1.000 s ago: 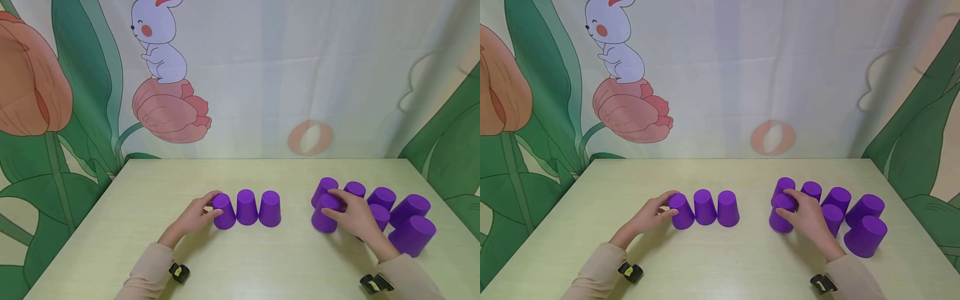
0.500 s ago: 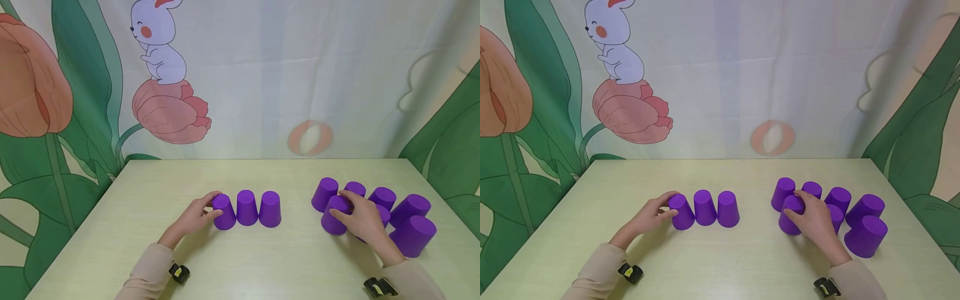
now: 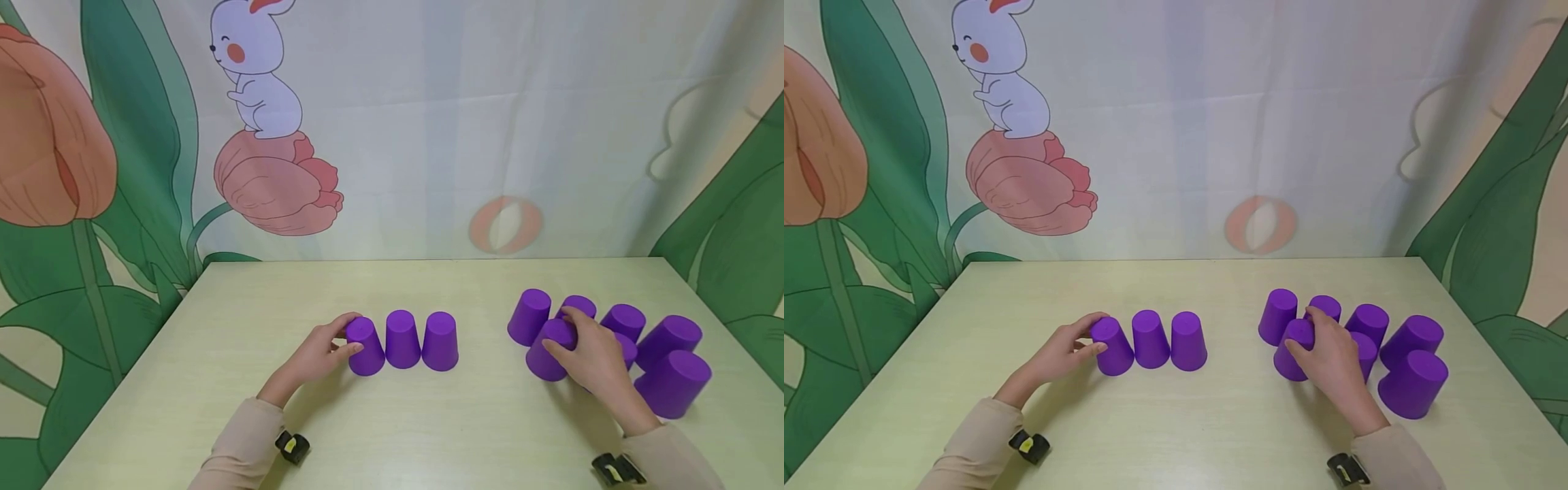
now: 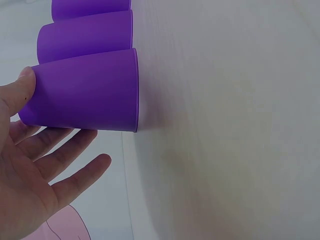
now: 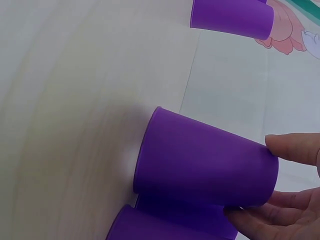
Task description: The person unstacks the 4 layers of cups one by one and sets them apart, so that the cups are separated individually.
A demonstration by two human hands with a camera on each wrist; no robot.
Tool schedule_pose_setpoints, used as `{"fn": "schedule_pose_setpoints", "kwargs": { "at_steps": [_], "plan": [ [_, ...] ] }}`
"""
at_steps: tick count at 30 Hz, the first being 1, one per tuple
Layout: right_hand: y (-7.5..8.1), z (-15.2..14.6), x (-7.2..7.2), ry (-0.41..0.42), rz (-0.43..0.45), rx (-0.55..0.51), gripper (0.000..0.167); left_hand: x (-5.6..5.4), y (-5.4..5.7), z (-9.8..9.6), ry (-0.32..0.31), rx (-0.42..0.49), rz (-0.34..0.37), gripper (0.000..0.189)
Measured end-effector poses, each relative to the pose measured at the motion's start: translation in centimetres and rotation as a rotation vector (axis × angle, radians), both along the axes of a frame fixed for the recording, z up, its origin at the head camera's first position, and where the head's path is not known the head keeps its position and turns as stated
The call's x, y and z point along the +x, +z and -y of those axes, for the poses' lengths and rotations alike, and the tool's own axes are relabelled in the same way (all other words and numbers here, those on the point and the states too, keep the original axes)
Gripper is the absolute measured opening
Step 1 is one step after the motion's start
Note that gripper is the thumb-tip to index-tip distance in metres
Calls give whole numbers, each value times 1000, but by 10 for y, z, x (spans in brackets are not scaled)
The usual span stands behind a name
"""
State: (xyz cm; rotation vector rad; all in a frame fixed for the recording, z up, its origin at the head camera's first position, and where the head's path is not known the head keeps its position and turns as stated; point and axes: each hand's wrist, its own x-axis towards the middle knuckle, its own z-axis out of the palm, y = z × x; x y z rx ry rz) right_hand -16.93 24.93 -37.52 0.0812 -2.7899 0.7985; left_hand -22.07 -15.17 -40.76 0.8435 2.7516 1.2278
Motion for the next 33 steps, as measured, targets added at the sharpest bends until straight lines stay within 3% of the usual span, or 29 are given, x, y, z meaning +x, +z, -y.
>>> {"fn": "schedule_pose_setpoints", "kwargs": {
  "at_steps": [10,16,21,29,33],
  "plan": [
    [9,6,3,35,-151,-20,54,1,2,0,7,-4,22,40],
    [14,20,1,78,-183,-40,53,0,2,1,6,-6,16,40],
    [12,37,-6,162,-208,-45,52,0,3,0,0,-2,13,40],
    [1,60,-24,316,-177,-117,52,0,1,0,4,-2,32,41],
    [-6,74,-32,383,-105,-160,53,0,1,0,7,0,40,41]
  ]
}}
